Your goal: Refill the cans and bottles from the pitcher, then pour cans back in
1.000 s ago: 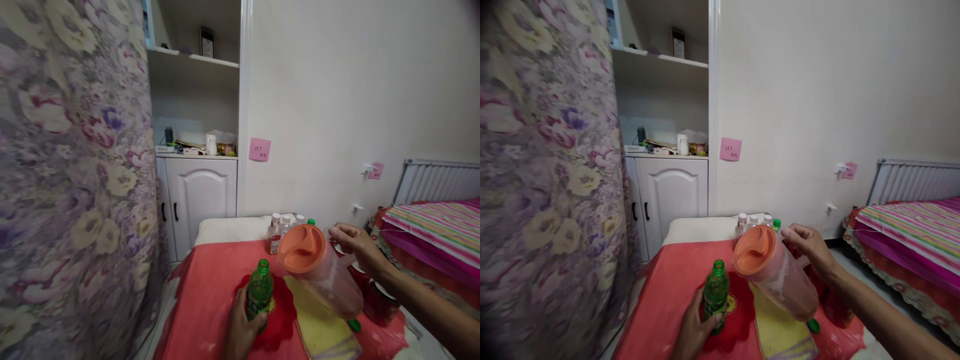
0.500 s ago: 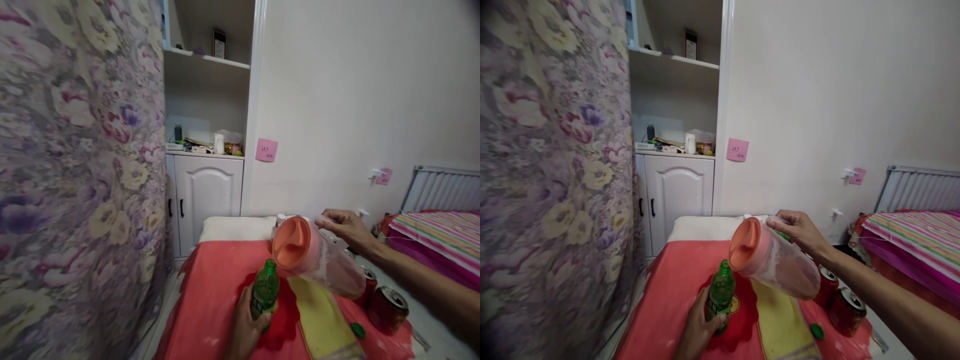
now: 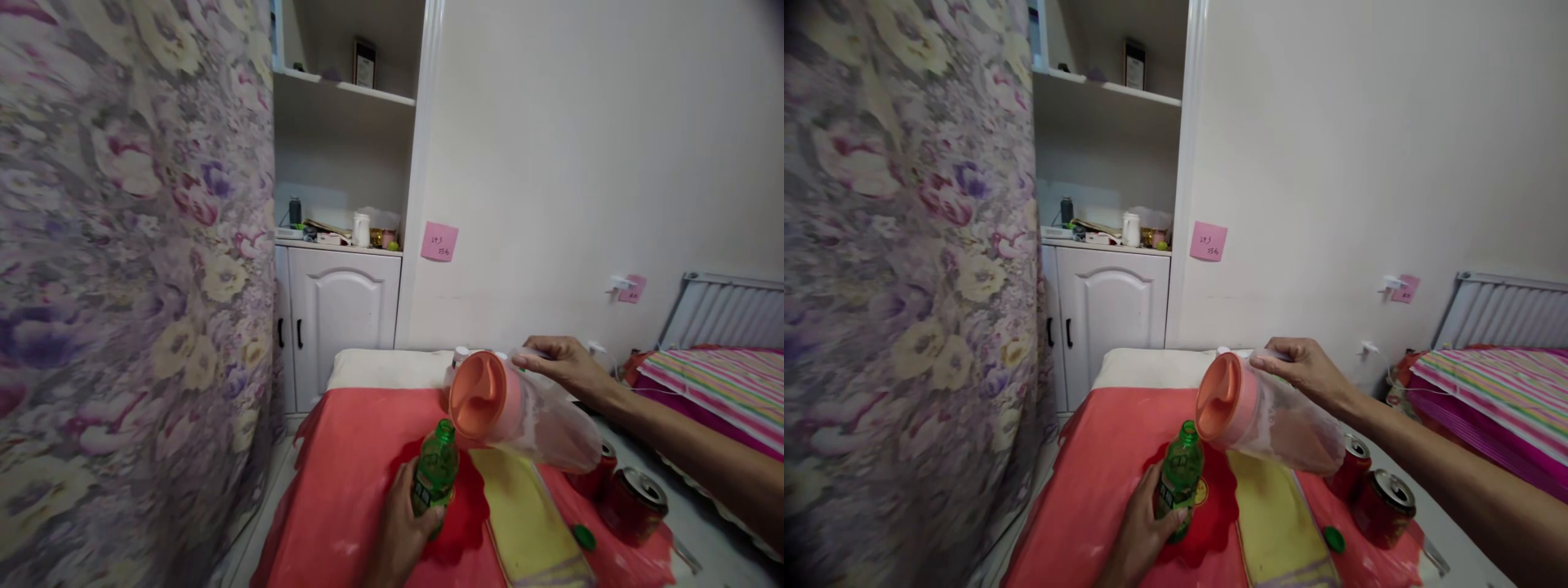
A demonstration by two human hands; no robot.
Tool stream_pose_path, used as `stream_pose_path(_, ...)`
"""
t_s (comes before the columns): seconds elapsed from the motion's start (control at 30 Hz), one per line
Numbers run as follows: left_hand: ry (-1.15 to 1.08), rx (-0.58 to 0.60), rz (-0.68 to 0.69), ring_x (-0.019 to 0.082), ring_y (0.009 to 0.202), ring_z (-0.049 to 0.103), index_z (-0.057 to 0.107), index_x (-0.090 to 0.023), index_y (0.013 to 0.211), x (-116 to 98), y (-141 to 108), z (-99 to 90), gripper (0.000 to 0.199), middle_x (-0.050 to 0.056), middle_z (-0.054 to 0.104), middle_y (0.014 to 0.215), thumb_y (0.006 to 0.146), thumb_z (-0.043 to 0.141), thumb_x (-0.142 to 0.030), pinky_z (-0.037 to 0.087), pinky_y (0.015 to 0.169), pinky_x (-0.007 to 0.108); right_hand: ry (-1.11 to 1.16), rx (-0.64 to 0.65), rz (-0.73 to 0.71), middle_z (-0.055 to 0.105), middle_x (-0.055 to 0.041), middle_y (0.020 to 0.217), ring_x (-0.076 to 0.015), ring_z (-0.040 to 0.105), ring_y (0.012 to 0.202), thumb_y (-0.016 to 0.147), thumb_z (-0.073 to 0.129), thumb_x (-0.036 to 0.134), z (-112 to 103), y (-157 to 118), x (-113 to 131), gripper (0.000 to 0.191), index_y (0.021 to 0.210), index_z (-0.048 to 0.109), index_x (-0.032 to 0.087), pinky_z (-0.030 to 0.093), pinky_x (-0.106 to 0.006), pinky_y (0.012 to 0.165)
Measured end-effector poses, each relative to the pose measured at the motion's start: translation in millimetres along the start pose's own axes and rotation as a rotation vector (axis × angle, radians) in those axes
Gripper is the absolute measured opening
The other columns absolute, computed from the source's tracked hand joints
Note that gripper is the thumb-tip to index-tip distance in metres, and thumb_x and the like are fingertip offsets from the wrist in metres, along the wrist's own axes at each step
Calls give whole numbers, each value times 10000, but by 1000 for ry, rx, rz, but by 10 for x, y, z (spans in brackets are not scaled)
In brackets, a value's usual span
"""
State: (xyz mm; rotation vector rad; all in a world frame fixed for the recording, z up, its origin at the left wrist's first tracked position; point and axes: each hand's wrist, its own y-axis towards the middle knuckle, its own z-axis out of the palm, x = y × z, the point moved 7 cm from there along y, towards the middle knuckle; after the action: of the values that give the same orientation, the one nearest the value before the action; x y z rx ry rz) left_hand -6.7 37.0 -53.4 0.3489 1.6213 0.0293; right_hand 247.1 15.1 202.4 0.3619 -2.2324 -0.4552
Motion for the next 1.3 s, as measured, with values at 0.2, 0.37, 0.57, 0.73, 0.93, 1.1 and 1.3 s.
stream_pose_path(0.2, -13, 28, 25, 324, 1096, 619, 612, -169, 1198, -36, 9, 34, 617, 105, 686, 1145, 584, 668, -162, 468, 962, 410, -15, 3, -16, 474, 45, 604, -126, 434, 597, 809, 677, 584, 0, 16, 18, 439, 636, 588, 190, 322, -249, 539)
stream_pose_path(0.37, 18, 24, 8, 342, 1098, 618, 610, -148, 1196, -40, 11, 30, 630, 126, 687, 1151, 571, 685, -178, 470, 962, 421, -41, 18, -30, 484, 35, 594, -131, 443, 594, 797, 687, 574, -3, 44, 43, 426, 638, 610, 186, 333, -246, 531)
stream_pose_path(0.57, 48, 21, 20, 346, 1118, 613, 628, -179, 1185, -85, 9, 15, 598, 113, 688, 1151, 592, 695, -216, 487, 949, 408, -52, 35, -36, 505, 30, 604, -131, 454, 595, 816, 675, 544, 10, 60, 116, 395, 660, 642, 183, 337, -248, 535)
stream_pose_path(0.73, 55, 12, 21, 337, 1103, 623, 639, -184, 1177, -102, 4, 12, 602, 103, 694, 1141, 577, 685, -181, 489, 960, 405, -86, 45, -47, 506, 32, 605, -132, 450, 599, 817, 671, 547, 28, 68, 187, 397, 659, 640, 184, 327, -252, 542)
stream_pose_path(0.93, 73, 35, 55, 324, 1070, 631, 642, -190, 1168, -123, 17, 20, 569, 98, 697, 1126, 600, 669, -174, 495, 931, 397, -111, 75, -56, 493, 41, 607, -126, 434, 594, 829, 664, 551, 35, 93, 212, 395, 674, 624, 190, 298, -257, 541)
stream_pose_path(1.1, 85, 39, 69, 325, 1068, 630, 630, -182, 1182, -140, 13, 18, 593, 103, 691, 1132, 592, 682, -200, 490, 939, 403, -121, 98, -64, 473, 39, 621, -123, 423, 607, 848, 648, 546, 41, 101, 246, 400, 688, 614, 181, 298, -255, 548)
stream_pose_path(1.3, 107, 43, 51, 308, 1086, 617, 613, -175, 1186, -138, 2, 34, 599, 97, 675, 1137, 588, 645, -167, 477, 969, 419, -174, 124, -74, 483, 36, 636, -126, 449, 623, 858, 640, 553, 45, 113, 278, 409, 711, 621, 172, 315, -258, 564)
